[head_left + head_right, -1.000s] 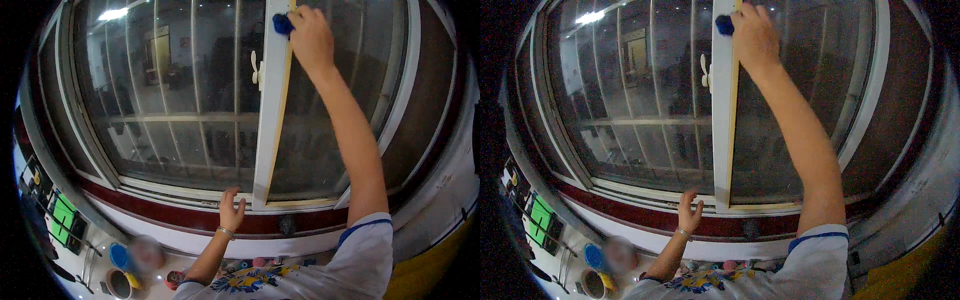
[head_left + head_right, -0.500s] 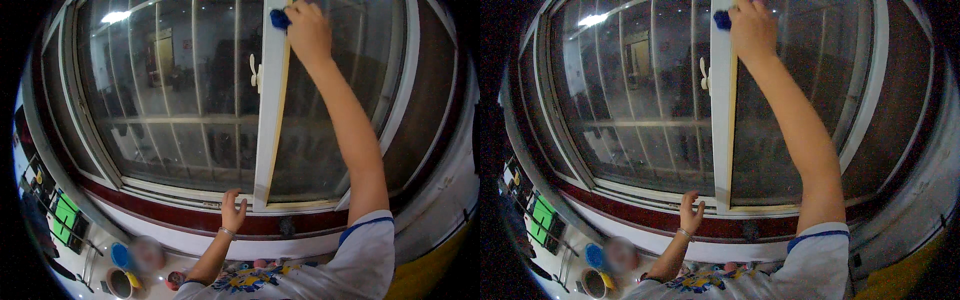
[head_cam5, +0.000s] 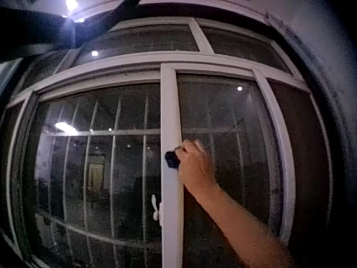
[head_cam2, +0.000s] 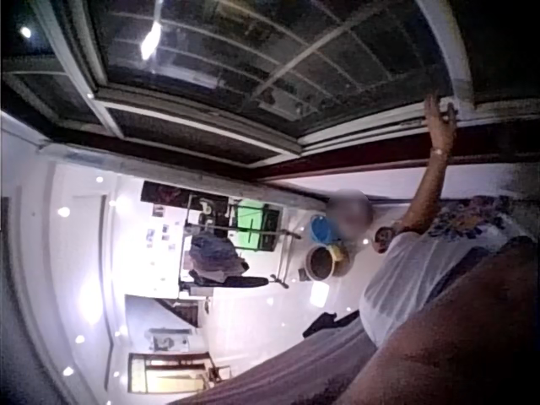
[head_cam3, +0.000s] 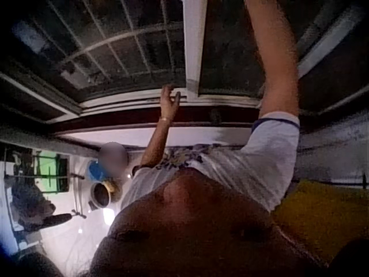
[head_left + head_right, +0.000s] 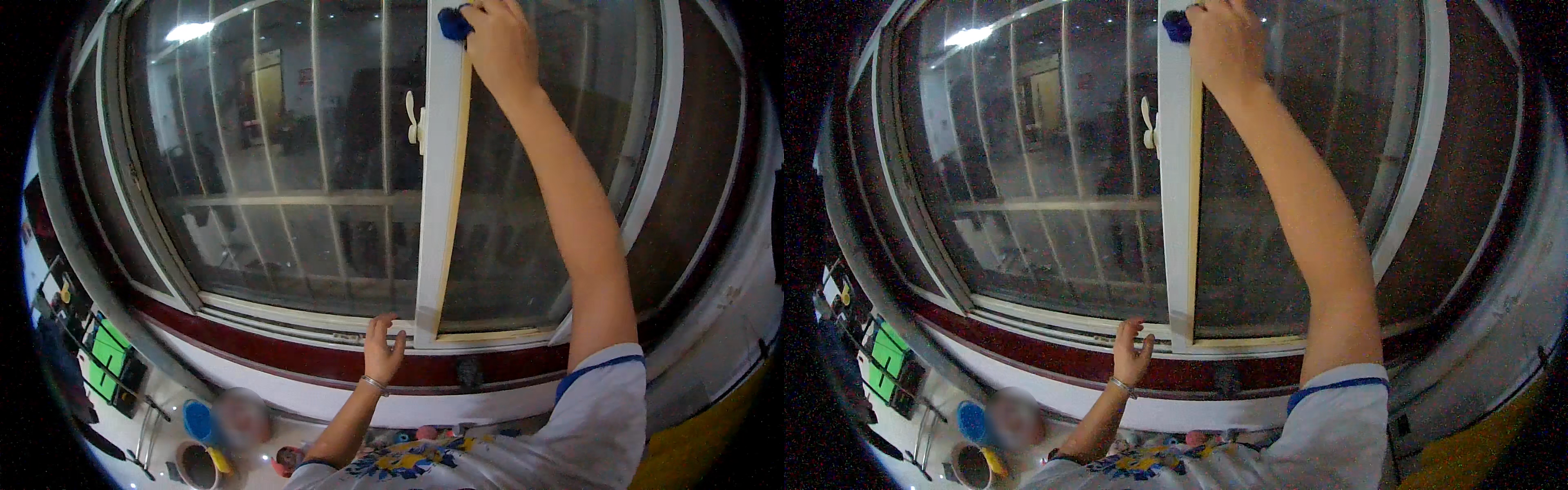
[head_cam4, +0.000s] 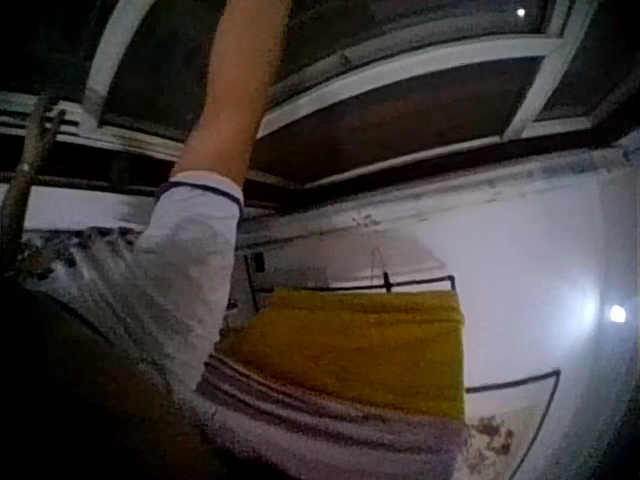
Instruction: The person cleans a window and its frame using a blue cloth. They dip the cloth into a basin of water, wring it out, and then wipe the window glass and frame repeatedly.
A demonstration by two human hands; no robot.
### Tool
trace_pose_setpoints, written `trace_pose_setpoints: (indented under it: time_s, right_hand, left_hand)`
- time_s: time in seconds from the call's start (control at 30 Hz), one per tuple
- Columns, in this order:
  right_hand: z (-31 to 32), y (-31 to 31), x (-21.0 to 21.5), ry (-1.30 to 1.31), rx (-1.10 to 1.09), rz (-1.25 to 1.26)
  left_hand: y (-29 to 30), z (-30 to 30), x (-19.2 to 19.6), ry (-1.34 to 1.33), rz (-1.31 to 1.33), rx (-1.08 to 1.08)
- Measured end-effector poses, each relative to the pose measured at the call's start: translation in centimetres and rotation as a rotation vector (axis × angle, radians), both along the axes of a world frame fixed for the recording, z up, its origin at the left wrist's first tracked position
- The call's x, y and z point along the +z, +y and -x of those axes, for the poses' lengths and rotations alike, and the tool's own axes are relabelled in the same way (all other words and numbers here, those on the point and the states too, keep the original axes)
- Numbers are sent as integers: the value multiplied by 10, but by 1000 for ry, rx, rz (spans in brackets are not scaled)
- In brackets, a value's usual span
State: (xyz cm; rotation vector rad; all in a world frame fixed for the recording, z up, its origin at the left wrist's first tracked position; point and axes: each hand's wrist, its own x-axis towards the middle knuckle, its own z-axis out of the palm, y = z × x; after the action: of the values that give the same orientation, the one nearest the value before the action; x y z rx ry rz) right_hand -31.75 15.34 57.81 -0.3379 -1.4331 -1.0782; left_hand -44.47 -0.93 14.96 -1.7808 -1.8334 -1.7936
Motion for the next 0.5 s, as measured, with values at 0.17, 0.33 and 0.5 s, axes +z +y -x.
trace_pose_setpoints:
  time_s: [0.17,0.33,0.5]
  right_hand:
    - [5,-5,-22,0,-45,51]
    - [1,-16,6,13,-39,99]
    - [1,-19,-7,-29,-61,172]
  left_hand:
    - [-7,4,5,-16,-6,16]
    - [-1,2,0,0,-11,14]
    - [-1,0,-2,-39,4,0]
